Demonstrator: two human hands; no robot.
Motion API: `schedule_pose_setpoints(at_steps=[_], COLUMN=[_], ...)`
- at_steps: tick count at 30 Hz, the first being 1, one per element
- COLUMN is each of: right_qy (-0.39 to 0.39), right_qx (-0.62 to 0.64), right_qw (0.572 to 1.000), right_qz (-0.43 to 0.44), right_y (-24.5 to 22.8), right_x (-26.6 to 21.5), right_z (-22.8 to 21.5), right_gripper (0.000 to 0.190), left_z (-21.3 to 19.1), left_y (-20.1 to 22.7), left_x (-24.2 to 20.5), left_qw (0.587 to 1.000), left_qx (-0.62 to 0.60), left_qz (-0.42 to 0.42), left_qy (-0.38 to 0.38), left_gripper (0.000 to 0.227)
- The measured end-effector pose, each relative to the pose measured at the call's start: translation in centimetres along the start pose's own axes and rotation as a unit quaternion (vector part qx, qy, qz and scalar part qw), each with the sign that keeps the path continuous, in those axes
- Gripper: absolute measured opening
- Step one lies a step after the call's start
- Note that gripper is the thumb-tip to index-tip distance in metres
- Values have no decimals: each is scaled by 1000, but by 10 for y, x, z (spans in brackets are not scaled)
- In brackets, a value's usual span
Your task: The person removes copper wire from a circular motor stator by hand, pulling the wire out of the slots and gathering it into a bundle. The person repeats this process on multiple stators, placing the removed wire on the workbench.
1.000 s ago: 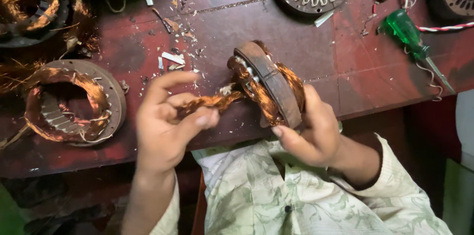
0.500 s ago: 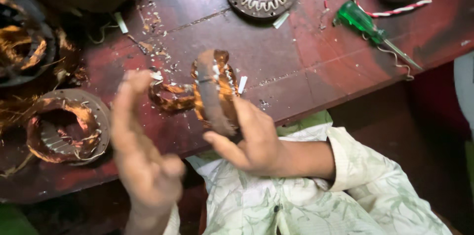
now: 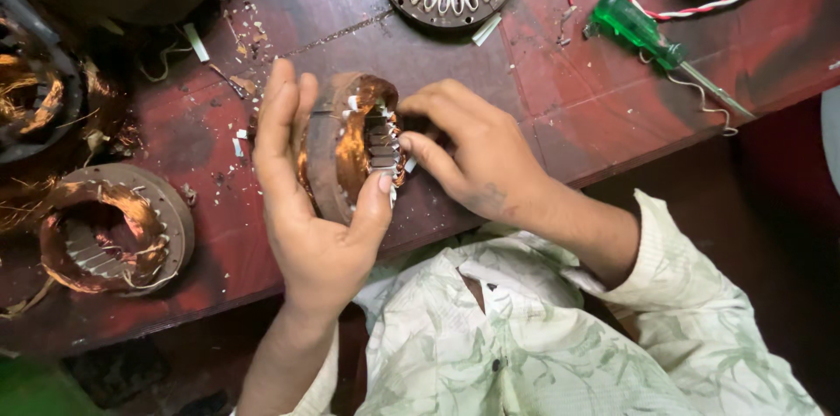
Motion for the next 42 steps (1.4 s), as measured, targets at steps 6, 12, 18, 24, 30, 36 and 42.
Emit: schedule_pose_setpoints(at_steps=[6, 12, 18, 24, 30, 36, 42], right_qy=[-74, 12, 70, -49, -56, -120, -41], right_qx=[1, -99, -160, -44, 23, 192, 1], right_qw=[997, 995, 981, 998, 997, 961, 999], right_qz=[24, -4, -81, 17, 39, 160, 5], right_y=[13, 21, -9, 9, 28, 55, 14], right_x=[-9, -7, -5, 7, 9, 11, 0], right_z=[7, -29, -28, 14, 14, 28, 7], right_gripper=[43, 24, 28, 27, 19, 24, 19], left_z=[-3, -2, 2, 3, 10, 10, 2], left_y=[1, -1, 7, 21, 26, 24, 24], left_x=[-5, -9, -13, -18, -7, -1, 0], left_qw=[993, 992, 991, 989, 985, 983, 978], left_qx=[113, 115, 122, 127, 149, 170, 200], left_qz=[40, 52, 55, 76, 82, 70, 55], left_qy=[0, 6, 2, 27, 9, -26, -10], left_gripper=[72, 74, 73, 63, 55, 45, 45])
Point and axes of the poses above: each hand's wrist, its own x-axis towards the middle knuckle, its own z-axis out of the palm, y = z × x, the point moved 9 cm from there along x, towards the middle knuckle, and after that the axes turned 1 degree about y, right-handed, at the moved point
